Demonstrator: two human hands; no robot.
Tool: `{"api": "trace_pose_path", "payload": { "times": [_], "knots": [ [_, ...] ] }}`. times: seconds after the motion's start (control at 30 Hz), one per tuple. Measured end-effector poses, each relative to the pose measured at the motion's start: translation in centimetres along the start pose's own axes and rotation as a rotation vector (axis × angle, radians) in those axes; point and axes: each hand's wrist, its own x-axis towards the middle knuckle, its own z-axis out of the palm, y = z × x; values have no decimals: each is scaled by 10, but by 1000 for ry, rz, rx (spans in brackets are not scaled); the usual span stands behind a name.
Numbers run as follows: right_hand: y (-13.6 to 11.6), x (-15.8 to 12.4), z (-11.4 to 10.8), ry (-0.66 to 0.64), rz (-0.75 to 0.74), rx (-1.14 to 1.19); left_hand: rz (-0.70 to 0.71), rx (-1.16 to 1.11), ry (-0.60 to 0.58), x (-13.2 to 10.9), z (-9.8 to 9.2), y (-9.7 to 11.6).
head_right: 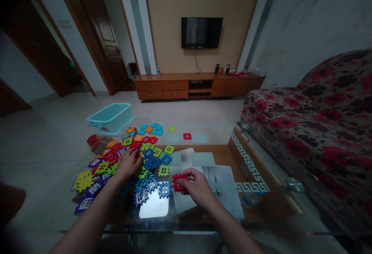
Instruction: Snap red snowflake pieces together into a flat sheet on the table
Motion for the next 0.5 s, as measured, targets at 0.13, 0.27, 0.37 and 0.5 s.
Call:
{"api": "trace_pose_path", "payload": {
  "times": [0.13,0.27,0.37,0.5],
  "knots": [
    [-2,-2,1,-2,-9,-8,23,-6,10,1,-1,2],
    [-4,-4,2,-8,-16,-5,18,-5,29,1,-2,1],
    [-3,-4,2,-11,-26,1,-34,-3,-5,-1,1,-2],
    [-2,-3,2,2,-20,-10,-69,-32,-48,-3,3,-4]
  ]
}}
